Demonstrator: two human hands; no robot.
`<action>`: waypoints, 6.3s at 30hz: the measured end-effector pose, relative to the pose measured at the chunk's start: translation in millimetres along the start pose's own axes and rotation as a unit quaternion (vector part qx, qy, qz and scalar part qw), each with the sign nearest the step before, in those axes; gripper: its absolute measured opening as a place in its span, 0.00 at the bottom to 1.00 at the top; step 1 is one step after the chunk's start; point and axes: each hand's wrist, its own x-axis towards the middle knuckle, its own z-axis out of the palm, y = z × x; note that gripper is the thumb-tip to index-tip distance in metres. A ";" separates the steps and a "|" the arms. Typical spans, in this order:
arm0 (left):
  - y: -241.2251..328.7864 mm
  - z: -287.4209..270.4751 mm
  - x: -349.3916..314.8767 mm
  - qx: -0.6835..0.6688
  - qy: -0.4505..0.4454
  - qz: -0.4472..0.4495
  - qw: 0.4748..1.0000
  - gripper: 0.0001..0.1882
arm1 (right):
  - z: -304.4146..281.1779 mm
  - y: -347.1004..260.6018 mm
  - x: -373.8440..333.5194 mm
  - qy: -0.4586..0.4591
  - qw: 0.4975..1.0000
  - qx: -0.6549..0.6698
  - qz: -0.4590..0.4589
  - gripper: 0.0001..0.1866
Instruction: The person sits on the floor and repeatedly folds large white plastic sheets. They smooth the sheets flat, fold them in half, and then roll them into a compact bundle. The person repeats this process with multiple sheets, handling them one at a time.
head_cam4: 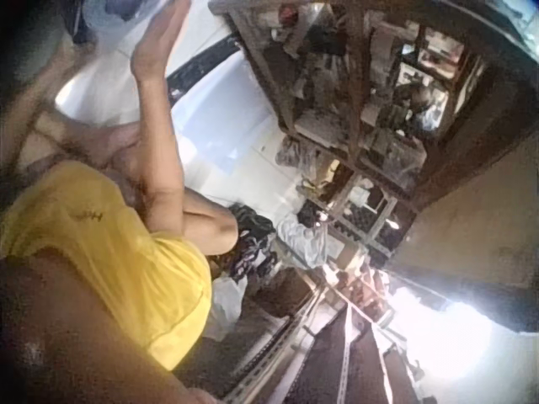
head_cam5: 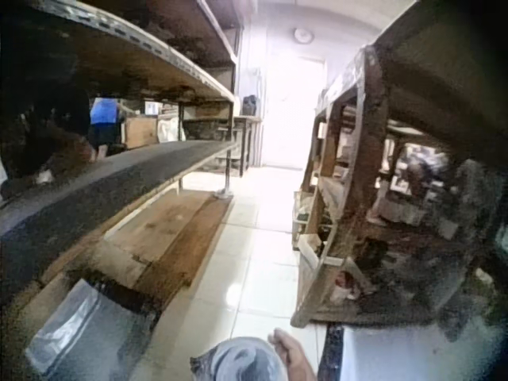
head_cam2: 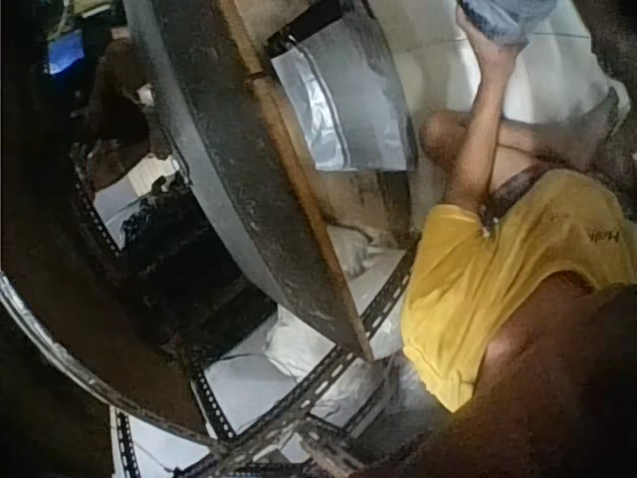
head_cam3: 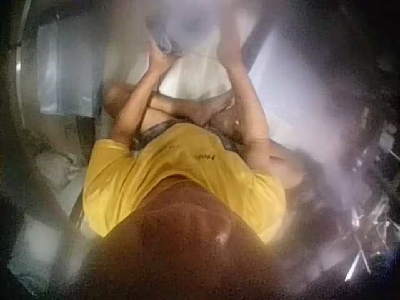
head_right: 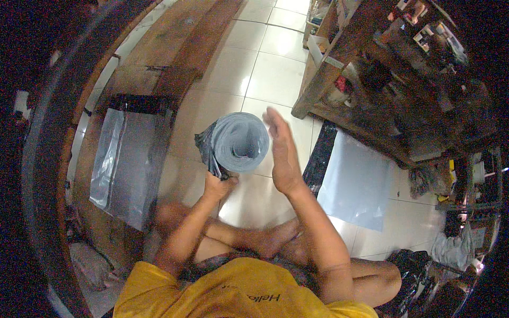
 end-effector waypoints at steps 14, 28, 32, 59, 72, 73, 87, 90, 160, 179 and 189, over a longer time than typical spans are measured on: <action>-62.7 -7.2 -12.3 0.090 -0.053 -0.021 0.994 0.65 | 80.6 -75.3 60.6 -0.219 0.810 -0.468 -0.278 0.51; -49.5 -5.4 -8.2 0.065 -0.058 -0.054 0.995 0.73 | 45.0 -93.4 83.8 -0.167 0.823 -0.494 -0.227 0.53; -51.3 -9.5 -1.8 0.072 -0.067 -0.034 0.995 0.74 | 52.2 -78.3 83.6 -0.205 0.793 -0.523 -0.237 0.52; -60.0 -8.9 -4.0 0.105 -0.077 -0.034 0.991 0.78 | 42.0 -73.3 109.3 -0.190 0.804 -0.523 -0.213 0.53; -31.2 -13.8 5.8 0.087 -0.152 -0.155 0.972 0.43 | 86.6 -103.6 79.6 -0.187 0.829 -0.427 -0.310 0.56; -30.4 -15.8 8.4 0.086 -0.155 -0.151 0.973 0.45 | 93.1 -102.2 71.5 -0.198 0.825 -0.425 -0.316 0.56; -44.0 -20.2 2.8 0.023 -0.121 -0.076 0.989 0.68 | 47.6 -71.6 91.4 -0.211 0.790 -0.536 -0.210 0.56; -37.4 -40.5 8.8 0.030 -0.142 -0.105 0.984 0.66 | 44.6 -106.9 87.0 -0.134 0.840 -0.461 -0.255 0.55; -73.5 -139.9 82.8 0.141 -0.049 -0.389 0.909 0.22 | 99.7 170.4 16.5 -0.153 0.762 -0.565 0.278 0.47; -70.0 -138.8 84.2 0.166 -0.023 -0.424 0.890 0.23 | -70.9 169.3 -29.1 0.108 0.865 -0.421 0.252 0.25; -83.6 -158.4 92.6 0.165 -0.001 -0.421 0.892 0.22 | -72.8 193.8 -50.0 0.097 0.806 -0.464 0.355 0.26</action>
